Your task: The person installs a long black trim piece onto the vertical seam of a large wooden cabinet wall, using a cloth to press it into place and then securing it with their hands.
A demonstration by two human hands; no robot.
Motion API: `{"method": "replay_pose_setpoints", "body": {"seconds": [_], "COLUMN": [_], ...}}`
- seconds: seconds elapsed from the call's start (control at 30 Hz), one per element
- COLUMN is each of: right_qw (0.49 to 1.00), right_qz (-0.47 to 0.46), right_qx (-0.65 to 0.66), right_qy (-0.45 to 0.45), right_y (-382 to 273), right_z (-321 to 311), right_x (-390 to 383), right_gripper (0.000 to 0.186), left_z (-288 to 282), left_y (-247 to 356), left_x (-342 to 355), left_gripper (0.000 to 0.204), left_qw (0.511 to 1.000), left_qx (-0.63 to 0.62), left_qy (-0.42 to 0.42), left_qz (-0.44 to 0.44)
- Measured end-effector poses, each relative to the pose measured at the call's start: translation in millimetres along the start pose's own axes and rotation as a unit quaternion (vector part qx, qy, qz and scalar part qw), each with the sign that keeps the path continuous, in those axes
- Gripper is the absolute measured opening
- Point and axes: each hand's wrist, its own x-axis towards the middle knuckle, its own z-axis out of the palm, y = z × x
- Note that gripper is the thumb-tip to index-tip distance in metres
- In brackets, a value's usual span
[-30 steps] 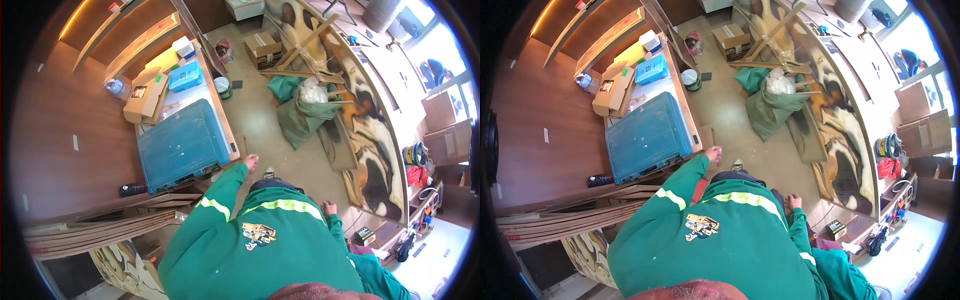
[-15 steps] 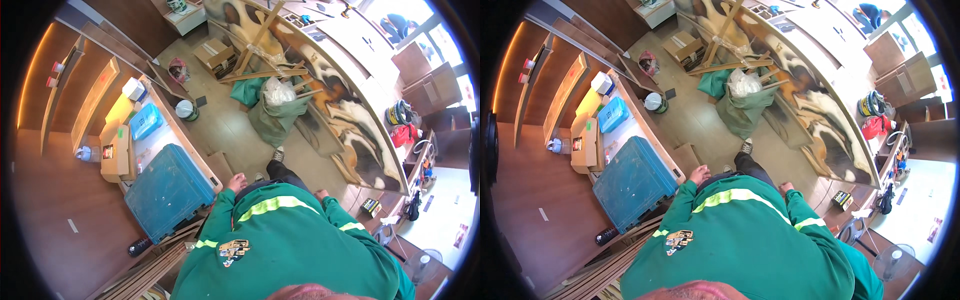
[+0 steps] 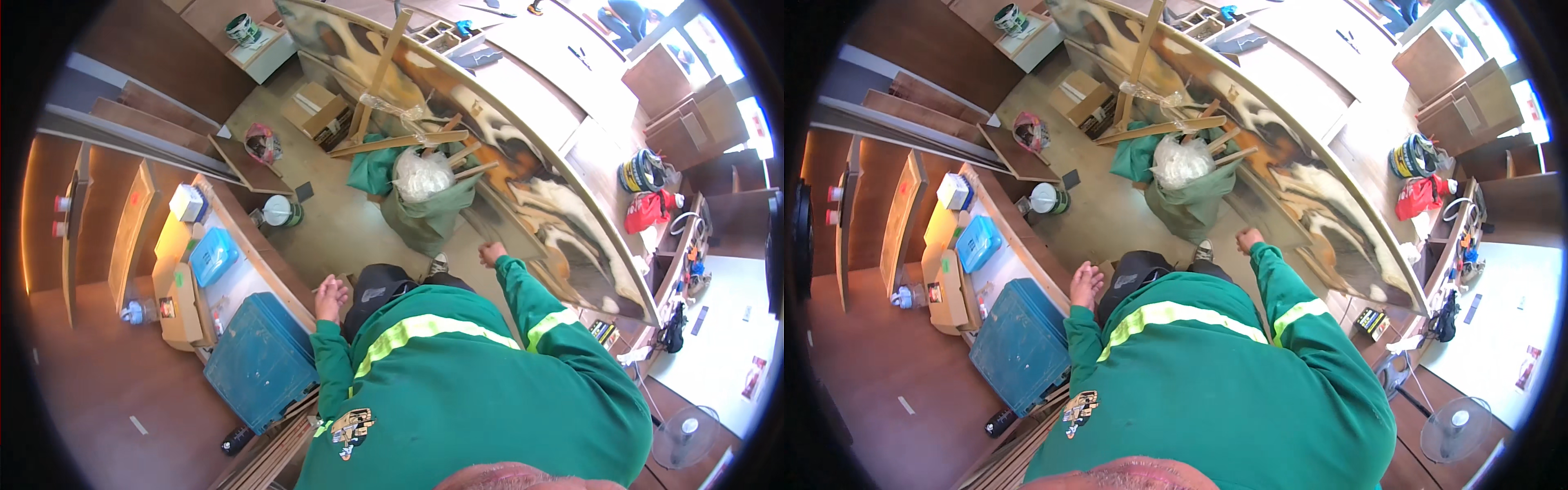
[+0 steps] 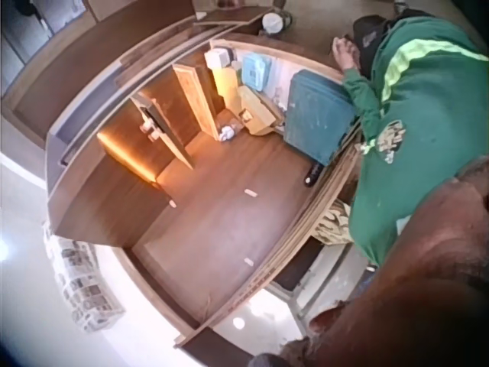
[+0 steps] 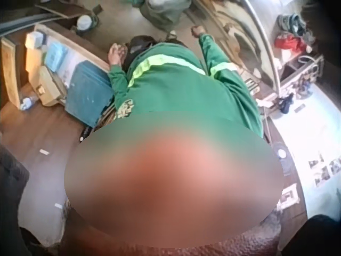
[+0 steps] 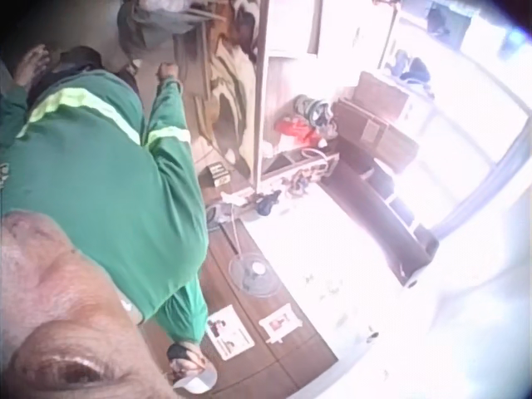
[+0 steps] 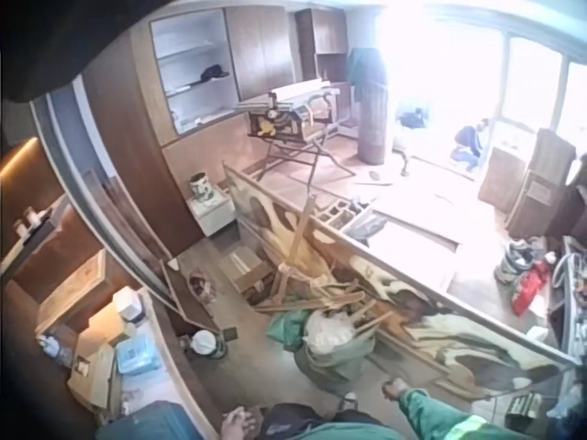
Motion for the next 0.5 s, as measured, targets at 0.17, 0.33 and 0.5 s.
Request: {"method": "replay_pose_setpoints", "body": {"seconds": [0.17, 0.33, 0.5], "right_qw": [0.997, 0.984, 0.879], "right_qz": [0.005, -0.022, -0.094], "right_qx": [0.079, -0.174, -0.459], "right_qy": [0.007, -0.031, -0.084], "right_y": [-38.0, 29.8, 44.4], "right_z": [-11.1, -14.9, -14.2], "right_x": [7.1, 22.9, 21.7], "right_gripper": [0.015, 0.013, 0.013], "left_z": [-6.4, -22.4, -24.1], "left_y": [50.1, 91.8, 129.5], "left_x": [29.0, 81.9, 126.5], "left_gripper": [0.048, 0.045, 0.046], "left_qw": [0.997, 0.992, 0.952], "left_qx": [0.021, -0.008, 0.213], "left_qy": [-0.002, 0.01, 0.054], "left_qz": [0.071, 0.129, 0.212]}}
